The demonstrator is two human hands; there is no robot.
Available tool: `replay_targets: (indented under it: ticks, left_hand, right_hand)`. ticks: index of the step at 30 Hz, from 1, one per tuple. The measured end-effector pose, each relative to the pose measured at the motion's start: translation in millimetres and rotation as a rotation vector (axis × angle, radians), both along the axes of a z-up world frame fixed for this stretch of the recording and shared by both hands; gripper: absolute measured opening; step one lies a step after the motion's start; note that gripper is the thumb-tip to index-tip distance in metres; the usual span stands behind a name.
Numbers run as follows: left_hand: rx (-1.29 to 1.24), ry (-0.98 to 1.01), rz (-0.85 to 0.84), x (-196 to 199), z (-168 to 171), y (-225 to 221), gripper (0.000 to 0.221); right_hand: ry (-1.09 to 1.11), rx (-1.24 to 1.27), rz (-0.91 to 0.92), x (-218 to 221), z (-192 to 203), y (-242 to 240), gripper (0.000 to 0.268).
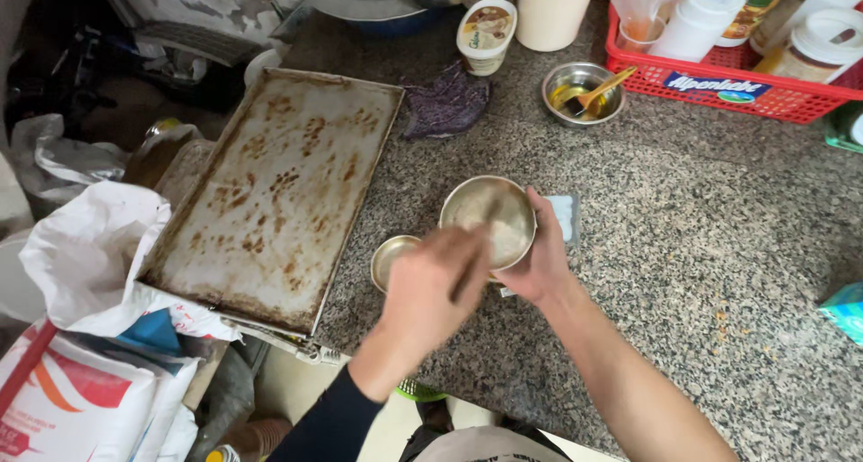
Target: The person coats the interior of metal baking molds with a yellow liquid, likely butter or egg wash, using a brush.
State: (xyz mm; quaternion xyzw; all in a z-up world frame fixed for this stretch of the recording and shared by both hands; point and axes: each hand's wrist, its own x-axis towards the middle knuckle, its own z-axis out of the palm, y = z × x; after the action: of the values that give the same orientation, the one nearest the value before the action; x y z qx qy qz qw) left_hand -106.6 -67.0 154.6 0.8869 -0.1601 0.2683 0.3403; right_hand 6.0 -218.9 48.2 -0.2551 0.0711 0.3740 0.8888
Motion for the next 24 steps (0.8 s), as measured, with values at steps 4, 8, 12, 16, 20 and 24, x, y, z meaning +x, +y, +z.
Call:
replay_targets:
  ticks: [4, 8, 12, 16, 20, 24]
  left_hand:
    - [-0.028, -0.009, 0.141, 0.3, 3.5, 15.9, 0.021]
    - [0.064, 0.076, -0.227, -11.6, 13.0, 24.6, 0.032]
    - [0.063, 0.283, -0.45, -7.5, 22.4, 34.7, 0.022]
    - [0.086, 0.195, -0.364, 6.3, 29.1, 29.5, 0.033]
    - [0.13, 0.191, -0.571, 10.5, 28.1, 4.2, 0.027]
    - [0.139, 0.203, -0.482, 29.6, 31.0, -3.6, 0.029]
  right_hand:
    - [-0.014, -0.081, 0.026, -4.2, 10.2, 4.1, 0.069]
    - [-0.102, -0.041, 0.151, 2.7, 15.4, -0.5, 0.069]
    - [-0.227, -0.119, 0.146, 10.3, 27.0, -22.7, 0.071]
    - [-0.237, -0.017, 0.188, 7.8, 33.7, -39.8, 0.071]
    - [-0.194, -0.183, 0.031, 11.8, 32.2, -60.5, 0.07]
    - [-0.217, -0.138, 0.019, 6.1, 29.5, -96.4, 0.071]
